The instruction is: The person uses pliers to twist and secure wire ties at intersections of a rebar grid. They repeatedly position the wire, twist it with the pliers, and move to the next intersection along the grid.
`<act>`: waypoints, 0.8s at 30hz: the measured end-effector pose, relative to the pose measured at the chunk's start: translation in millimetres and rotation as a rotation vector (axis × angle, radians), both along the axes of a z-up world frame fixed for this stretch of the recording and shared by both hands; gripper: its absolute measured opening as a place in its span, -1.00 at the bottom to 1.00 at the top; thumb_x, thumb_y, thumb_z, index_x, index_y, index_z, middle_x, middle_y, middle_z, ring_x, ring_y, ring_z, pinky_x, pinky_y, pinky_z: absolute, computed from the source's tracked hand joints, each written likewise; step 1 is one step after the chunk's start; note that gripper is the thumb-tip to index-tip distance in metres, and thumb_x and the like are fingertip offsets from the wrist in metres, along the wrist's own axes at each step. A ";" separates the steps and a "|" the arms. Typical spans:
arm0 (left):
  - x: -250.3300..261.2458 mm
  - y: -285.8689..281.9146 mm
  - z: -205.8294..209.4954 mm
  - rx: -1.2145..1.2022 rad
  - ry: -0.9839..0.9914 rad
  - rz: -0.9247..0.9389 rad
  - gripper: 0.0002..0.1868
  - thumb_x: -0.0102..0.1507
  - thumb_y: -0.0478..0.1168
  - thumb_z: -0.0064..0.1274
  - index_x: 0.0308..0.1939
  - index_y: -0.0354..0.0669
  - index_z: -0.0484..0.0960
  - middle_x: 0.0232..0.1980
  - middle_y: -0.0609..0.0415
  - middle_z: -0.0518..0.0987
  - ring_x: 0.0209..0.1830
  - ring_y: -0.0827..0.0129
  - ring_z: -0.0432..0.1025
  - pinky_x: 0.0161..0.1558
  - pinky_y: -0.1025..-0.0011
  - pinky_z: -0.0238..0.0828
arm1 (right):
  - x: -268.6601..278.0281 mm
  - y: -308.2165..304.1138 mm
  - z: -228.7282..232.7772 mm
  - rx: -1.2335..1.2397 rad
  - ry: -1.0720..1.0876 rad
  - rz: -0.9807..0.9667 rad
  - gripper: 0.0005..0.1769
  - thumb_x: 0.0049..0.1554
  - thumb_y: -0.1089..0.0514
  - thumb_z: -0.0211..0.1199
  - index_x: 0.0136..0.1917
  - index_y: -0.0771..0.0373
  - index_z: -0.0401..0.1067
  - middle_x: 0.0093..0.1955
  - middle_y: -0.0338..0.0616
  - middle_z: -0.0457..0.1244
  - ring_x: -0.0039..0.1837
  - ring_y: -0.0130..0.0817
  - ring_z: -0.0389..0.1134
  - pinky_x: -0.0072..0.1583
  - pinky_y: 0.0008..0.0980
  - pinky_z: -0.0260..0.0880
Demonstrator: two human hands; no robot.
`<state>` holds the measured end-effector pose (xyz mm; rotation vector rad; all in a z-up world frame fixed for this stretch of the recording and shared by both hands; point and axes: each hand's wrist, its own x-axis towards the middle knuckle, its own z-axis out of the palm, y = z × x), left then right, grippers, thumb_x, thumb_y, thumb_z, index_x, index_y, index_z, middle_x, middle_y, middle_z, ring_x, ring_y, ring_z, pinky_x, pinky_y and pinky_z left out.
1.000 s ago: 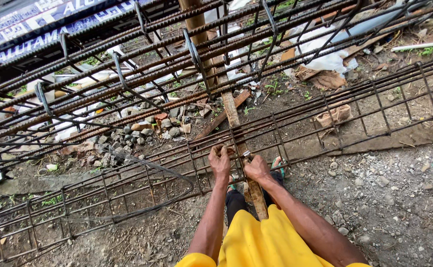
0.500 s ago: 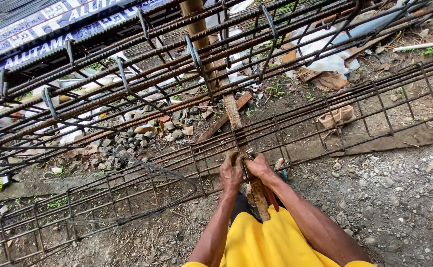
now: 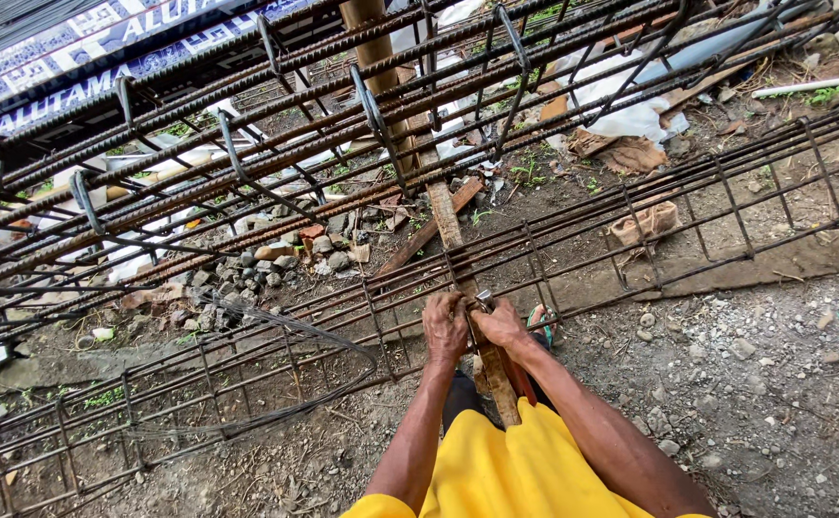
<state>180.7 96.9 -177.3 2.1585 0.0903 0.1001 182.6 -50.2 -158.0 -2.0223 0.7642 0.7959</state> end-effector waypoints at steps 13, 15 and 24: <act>-0.8 -10.6 39.3 -0.039 0.346 0.045 -0.83 0.33 -0.11 0.08 -0.33 -0.03 0.57 -0.03 0.06 0.51 0.17 0.16 0.36 0.19 0.10 0.24 | -8.5 11.1 33.9 0.068 -0.124 -0.002 -0.59 0.05 -0.09 0.21 -0.01 0.22 0.61 -0.06 0.09 0.43 0.16 0.12 0.42 0.17 0.02 0.37; 5.2 -13.7 45.2 -0.019 0.403 0.083 -0.84 0.34 -0.12 0.06 -0.31 -0.03 0.56 0.02 0.02 0.51 0.22 0.16 0.34 0.22 0.09 0.22 | 1.8 12.4 52.1 0.077 -0.173 -0.031 -0.61 0.07 -0.05 0.19 -0.01 0.25 0.61 -0.09 0.12 0.42 0.14 0.12 0.43 0.16 -0.01 0.38; 15.0 -7.9 59.8 0.057 0.573 0.140 -0.71 0.13 0.09 0.20 -0.43 -0.02 0.68 -0.40 -0.06 0.67 -0.13 -0.02 0.59 0.08 0.19 0.33 | 8.5 4.2 32.8 0.079 -0.174 -0.040 -0.56 0.00 -0.11 0.27 0.05 0.17 0.60 -0.09 0.06 0.43 0.12 0.06 0.44 0.16 0.02 0.40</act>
